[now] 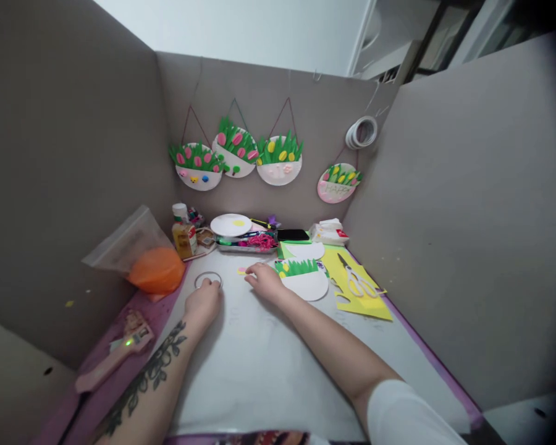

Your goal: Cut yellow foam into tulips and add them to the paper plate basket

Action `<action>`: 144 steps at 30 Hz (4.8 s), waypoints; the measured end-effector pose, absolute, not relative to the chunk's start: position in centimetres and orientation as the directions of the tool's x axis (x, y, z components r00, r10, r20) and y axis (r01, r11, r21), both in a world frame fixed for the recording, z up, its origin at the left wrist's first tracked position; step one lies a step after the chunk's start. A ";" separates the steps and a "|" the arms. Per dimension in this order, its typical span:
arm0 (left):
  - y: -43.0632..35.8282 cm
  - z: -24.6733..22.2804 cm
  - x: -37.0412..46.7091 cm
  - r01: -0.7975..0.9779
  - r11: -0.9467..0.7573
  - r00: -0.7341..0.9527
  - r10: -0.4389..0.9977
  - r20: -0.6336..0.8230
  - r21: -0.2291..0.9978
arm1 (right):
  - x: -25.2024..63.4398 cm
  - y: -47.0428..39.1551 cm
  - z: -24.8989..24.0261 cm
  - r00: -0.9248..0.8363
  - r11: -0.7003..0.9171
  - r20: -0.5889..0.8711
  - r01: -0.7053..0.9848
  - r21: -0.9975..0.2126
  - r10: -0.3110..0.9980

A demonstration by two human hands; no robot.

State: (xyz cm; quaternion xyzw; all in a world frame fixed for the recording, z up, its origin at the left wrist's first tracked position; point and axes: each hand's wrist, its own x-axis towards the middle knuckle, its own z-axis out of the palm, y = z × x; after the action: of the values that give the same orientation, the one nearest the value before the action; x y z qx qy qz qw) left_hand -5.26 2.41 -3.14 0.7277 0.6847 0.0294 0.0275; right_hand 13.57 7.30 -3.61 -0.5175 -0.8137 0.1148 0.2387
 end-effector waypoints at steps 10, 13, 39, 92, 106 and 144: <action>2.4 -3.7 -5.7 0.988 -0.098 0.098 0.995 0.001 0.123 | 10.2 13.9 -5.6 -0.251 0.248 0.056 0.854 -0.458 0.966; 2.4 -3.6 -5.7 0.982 -0.115 0.115 0.993 0.010 0.150 | 10.4 14.3 -5.8 -0.269 0.258 0.051 0.830 -0.495 0.962; 2.9 -2.8 -3.9 0.392 -0.135 0.016 0.990 0.140 0.910 | 12.1 5.2 -4.7 -0.286 0.269 0.233 0.092 -0.959 0.929; 3.8 -3.9 -4.6 0.376 -0.050 0.055 0.998 0.031 0.925 | 14.7 6.8 -6.2 -0.375 0.541 0.393 0.515 -0.664 0.839; 4.5 -4.4 -5.3 0.319 -0.095 -0.049 0.992 0.117 0.943 | 13.7 5.7 -6.5 -0.552 0.449 0.156 0.448 -0.773 0.819; 2.1 -2.0 -2.8 0.211 -0.107 0.146 0.986 0.077 0.972 | 12.5 4.3 -4.3 -0.203 0.396 0.365 0.144 -0.907 0.909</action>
State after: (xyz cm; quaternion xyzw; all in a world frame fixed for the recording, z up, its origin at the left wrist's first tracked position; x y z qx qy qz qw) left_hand -2.84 2.11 -1.99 0.6075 0.4926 0.4296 0.4513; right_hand 12.46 4.28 -4.28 -0.3914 -0.6727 0.3858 0.4955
